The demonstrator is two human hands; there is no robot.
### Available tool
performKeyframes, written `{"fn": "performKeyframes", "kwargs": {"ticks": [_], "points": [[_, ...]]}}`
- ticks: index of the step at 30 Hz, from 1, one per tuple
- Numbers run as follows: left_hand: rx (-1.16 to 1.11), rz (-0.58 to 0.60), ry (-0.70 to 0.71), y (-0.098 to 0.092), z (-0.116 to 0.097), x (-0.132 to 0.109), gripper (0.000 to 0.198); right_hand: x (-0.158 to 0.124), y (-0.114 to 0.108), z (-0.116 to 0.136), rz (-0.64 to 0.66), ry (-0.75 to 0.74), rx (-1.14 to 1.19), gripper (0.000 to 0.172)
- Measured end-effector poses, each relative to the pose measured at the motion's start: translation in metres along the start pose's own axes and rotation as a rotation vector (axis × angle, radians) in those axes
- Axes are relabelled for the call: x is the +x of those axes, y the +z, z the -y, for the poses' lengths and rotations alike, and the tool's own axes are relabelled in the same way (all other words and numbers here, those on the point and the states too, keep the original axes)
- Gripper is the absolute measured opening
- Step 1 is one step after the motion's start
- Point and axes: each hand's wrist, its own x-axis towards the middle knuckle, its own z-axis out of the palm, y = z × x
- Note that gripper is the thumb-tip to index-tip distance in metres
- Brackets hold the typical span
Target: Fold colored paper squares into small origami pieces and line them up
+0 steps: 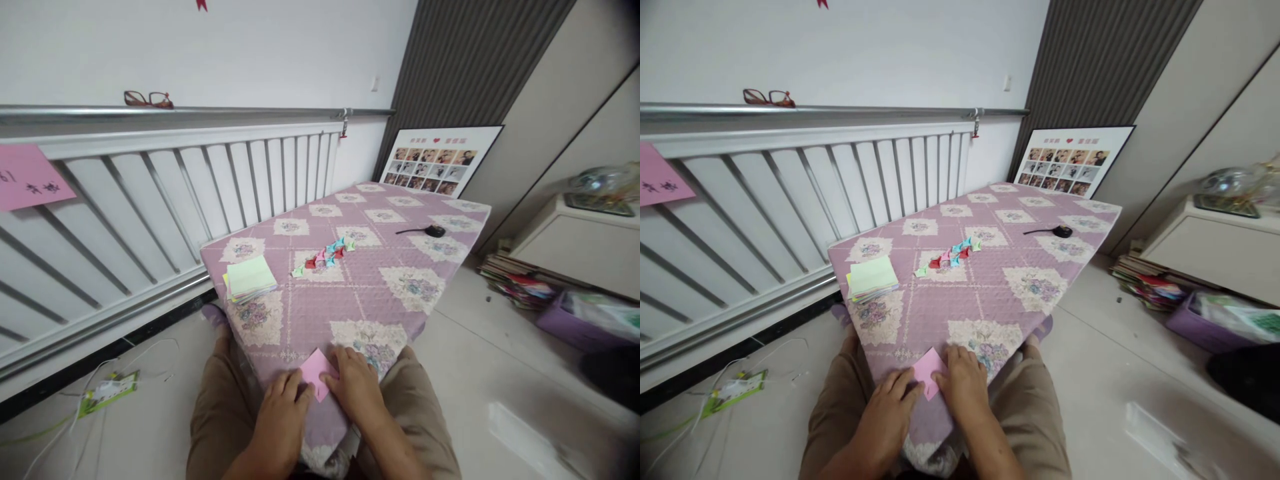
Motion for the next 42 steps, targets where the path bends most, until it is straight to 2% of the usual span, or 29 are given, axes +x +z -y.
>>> {"fn": "performKeyframes", "kwargs": {"ticks": [4, 6, 10, 17, 21, 26, 33, 36, 39, 42], "points": [[-0.124, -0.048, -0.084, -0.025, -0.001, 0.022, 0.028, 0.006, -0.005, 0.001, 0.06, 0.012, 0.009, 0.026], [-0.14, -0.072, -0.122, -0.033, -0.002, 0.035, 0.029, 0.007, -0.006, 0.001, 0.067, 0.008, 0.011, 0.027], [-0.143, -0.023, -0.121, -0.037, -0.004, 0.052, 0.046, 0.006, -0.006, -0.001, 0.073, -0.002, 0.018, 0.03], [-0.137, 0.095, -0.062, -0.044, -0.002, 0.063, 0.04, 0.004, -0.003, -0.005, 0.095, -0.02, 0.042, 0.037], [-0.145, 0.119, -0.056, -0.048, 0.0, 0.067, 0.044, 0.004, -0.002, -0.005, 0.103, -0.026, 0.054, 0.037], [-0.165, 0.105, -0.053, -0.048, -0.001, 0.067, 0.037, 0.002, -0.001, -0.005, 0.092, -0.027, 0.073, 0.038], [-0.286, 0.046, -0.037, -0.035, 0.001, 0.064, 0.025, 0.0, 0.003, -0.007, 0.061, -0.026, 0.119, 0.049], [-0.39, 0.039, -0.006, -0.032, 0.004, 0.063, 0.03, 0.001, 0.004, -0.008, 0.053, -0.036, 0.144, 0.051], [-0.505, 0.041, 0.027, -0.03, 0.007, 0.063, 0.034, 0.003, 0.003, -0.01, 0.05, -0.071, 0.18, 0.045], [-0.61, 0.06, 0.056, -0.027, 0.009, 0.064, 0.034, 0.007, 0.0, -0.013, 0.055, -0.116, 0.221, 0.026]]}}
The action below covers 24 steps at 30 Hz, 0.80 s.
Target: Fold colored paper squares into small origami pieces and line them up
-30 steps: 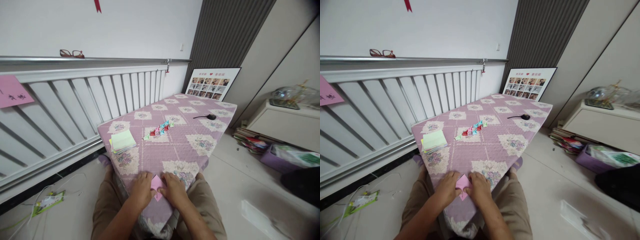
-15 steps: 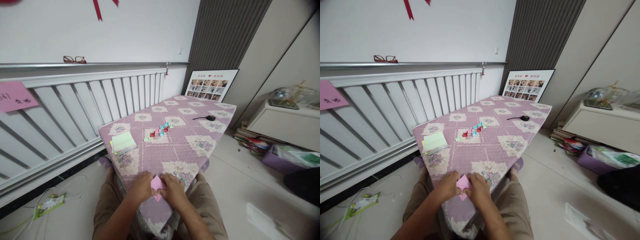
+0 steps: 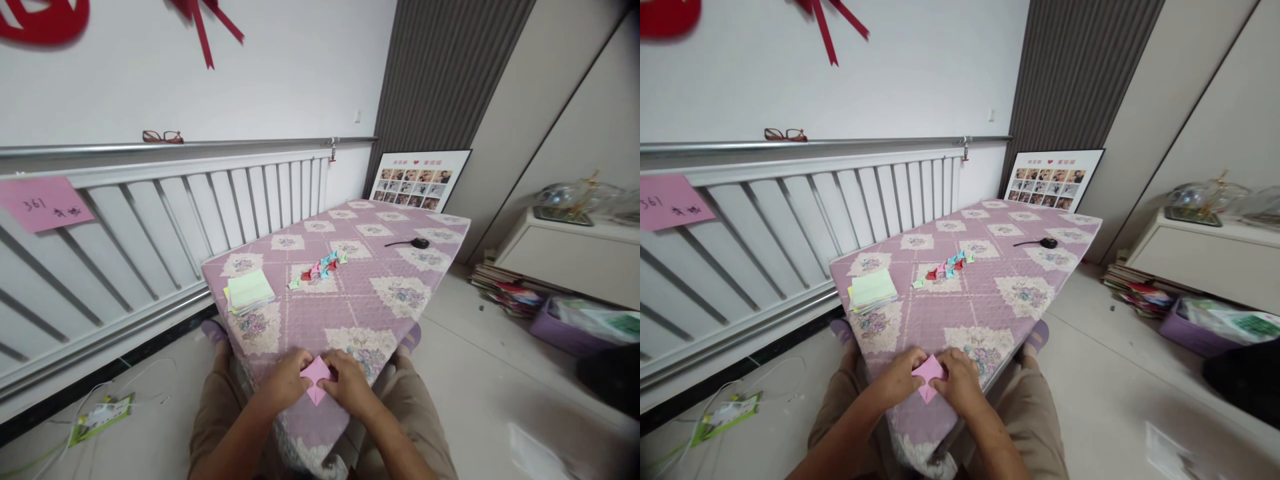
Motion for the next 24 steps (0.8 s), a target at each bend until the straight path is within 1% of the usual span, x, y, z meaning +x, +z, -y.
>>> {"fn": "performKeyframes", "kwargs": {"ticks": [2, 3, 6, 8, 10, 15, 17, 20, 24], "points": [[-0.048, 0.009, 0.01, 0.001, 0.001, 0.0, 0.035, 0.001, -0.003, -0.001, 0.015, -0.03, 0.025, 0.012], [-0.063, 0.009, 0.015, 0.001, 0.001, -0.001, 0.036, 0.002, -0.004, -0.001, 0.026, -0.048, 0.037, 0.007], [-0.071, -0.006, 0.038, 0.001, 0.0, -0.003, 0.037, 0.002, -0.009, -0.001, 0.063, -0.122, 0.068, 0.001], [-0.044, -0.028, 0.055, -0.002, -0.003, -0.006, 0.035, 0.002, -0.013, 0.002, 0.078, -0.184, 0.076, 0.005], [0.009, -0.057, 0.068, -0.005, -0.007, -0.008, 0.031, 0.004, -0.016, 0.006, 0.065, -0.24, 0.062, 0.007], [0.231, -0.163, 0.095, -0.016, -0.018, -0.01, 0.017, 0.008, -0.02, 0.017, -0.084, -0.324, -0.047, 0.009], [0.338, -0.205, 0.099, -0.017, -0.02, -0.011, 0.016, 0.008, -0.017, 0.019, -0.144, -0.356, -0.1, 0.01], [0.481, -0.226, 0.09, -0.012, -0.019, -0.015, 0.02, 0.004, -0.006, 0.018, -0.206, -0.407, -0.177, 0.009], [0.604, -0.191, 0.078, 0.003, -0.01, -0.025, 0.023, -0.007, 0.012, 0.011, -0.227, -0.469, -0.242, 0.012]]}}
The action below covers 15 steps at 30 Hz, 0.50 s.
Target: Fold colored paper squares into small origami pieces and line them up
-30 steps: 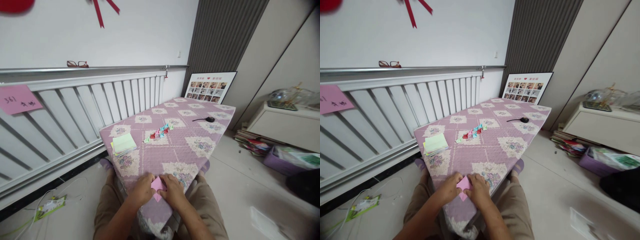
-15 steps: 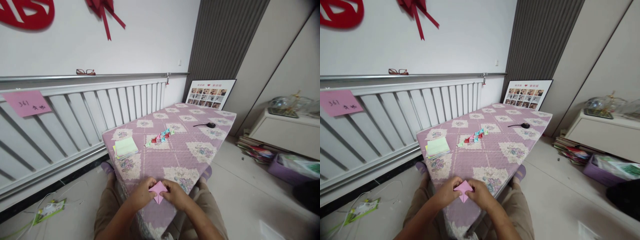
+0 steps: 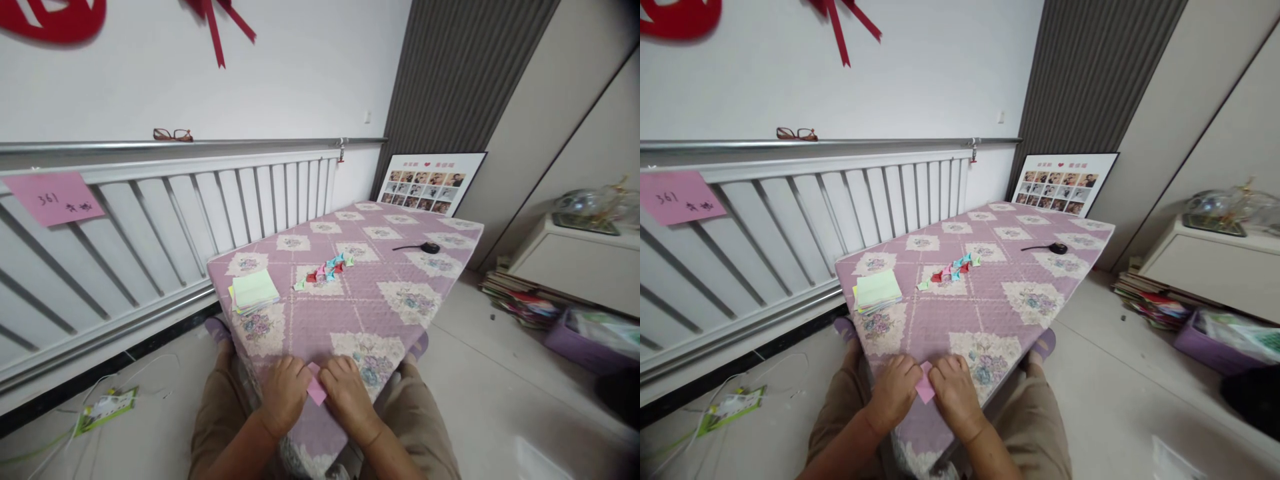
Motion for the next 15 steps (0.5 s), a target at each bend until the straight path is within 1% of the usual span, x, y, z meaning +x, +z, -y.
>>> {"fn": "performKeyframes", "kwargs": {"ticks": [4, 8, 10, 12, 15], "points": [[0.044, 0.063, 0.018, 0.012, 0.001, -0.016, 0.02, -0.016, 0.008, 0.002, 0.02, -0.022, -0.01, 0.012], [0.001, 0.107, -0.004, 0.017, 0.003, -0.029, 0.016, -0.025, 0.008, 0.002, 0.093, 0.023, 0.062, 0.013], [-0.054, 0.079, -0.04, 0.02, 0.003, -0.034, 0.015, -0.028, 0.007, 0.001, 0.135, 0.061, 0.126, 0.015], [-0.112, 0.02, -0.093, 0.022, 0.004, -0.038, 0.015, -0.03, 0.006, 0.0, 0.157, 0.104, 0.182, 0.017], [-0.173, -0.046, -0.205, 0.023, 0.003, -0.04, 0.015, -0.032, 0.005, 0.0, 0.141, 0.174, 0.211, 0.01]]}}
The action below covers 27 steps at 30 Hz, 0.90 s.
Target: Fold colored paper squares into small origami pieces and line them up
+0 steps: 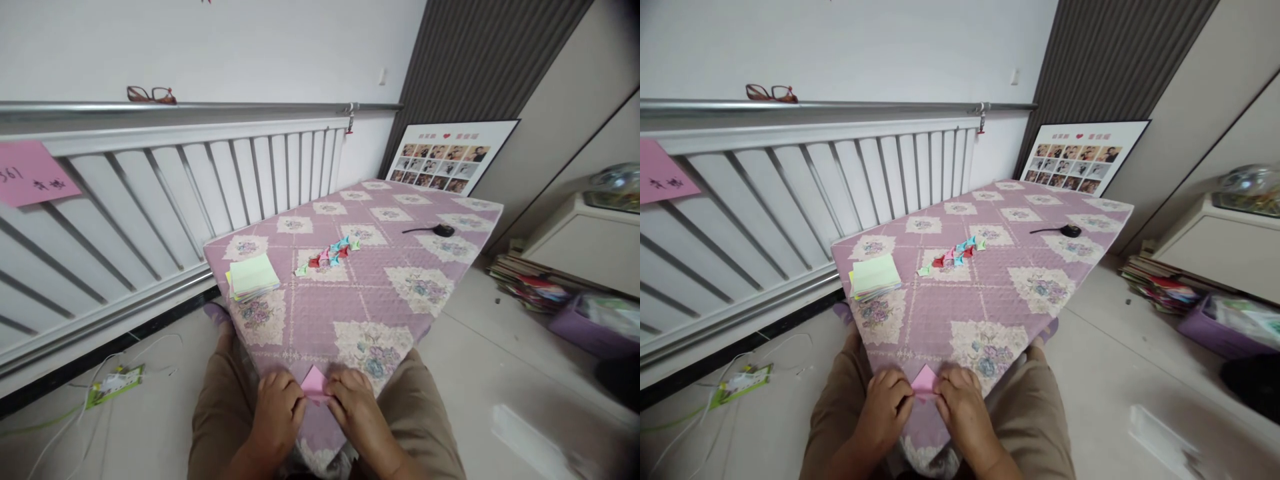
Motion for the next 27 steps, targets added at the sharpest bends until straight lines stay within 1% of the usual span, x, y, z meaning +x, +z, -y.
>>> {"fn": "performKeyframes", "kwargs": {"ticks": [2, 4, 8, 11, 17, 22, 24, 27], "points": [[-0.016, -0.006, -0.068, -0.001, 0.0, 0.001, 0.014, 0.001, 0.0, 0.001, -0.029, 0.039, -0.007, 0.006], [-0.016, 0.004, -0.105, -0.002, -0.001, 0.004, 0.013, 0.002, 0.001, 0.003, -0.057, 0.076, -0.027, 0.01], [0.026, 0.022, -0.136, -0.005, -0.002, 0.009, 0.017, 0.006, 0.004, 0.006, -0.108, 0.152, -0.066, 0.019], [0.076, 0.052, -0.16, -0.005, -0.003, 0.013, 0.02, 0.007, 0.005, 0.007, -0.13, 0.193, -0.083, 0.023], [0.161, 0.094, -0.155, -0.006, -0.006, 0.02, 0.023, 0.011, 0.005, 0.005, -0.132, 0.252, -0.098, 0.026], [0.222, 0.105, -0.138, -0.008, -0.007, 0.023, 0.024, 0.013, 0.007, 0.004, -0.137, 0.275, -0.105, 0.026], [0.237, 0.108, -0.136, -0.009, -0.007, 0.024, 0.023, 0.014, 0.008, 0.004, -0.141, 0.281, -0.106, 0.024], [0.247, 0.114, -0.133, -0.01, -0.007, 0.027, 0.023, 0.017, 0.008, 0.002, -0.151, 0.285, -0.106, 0.016]]}}
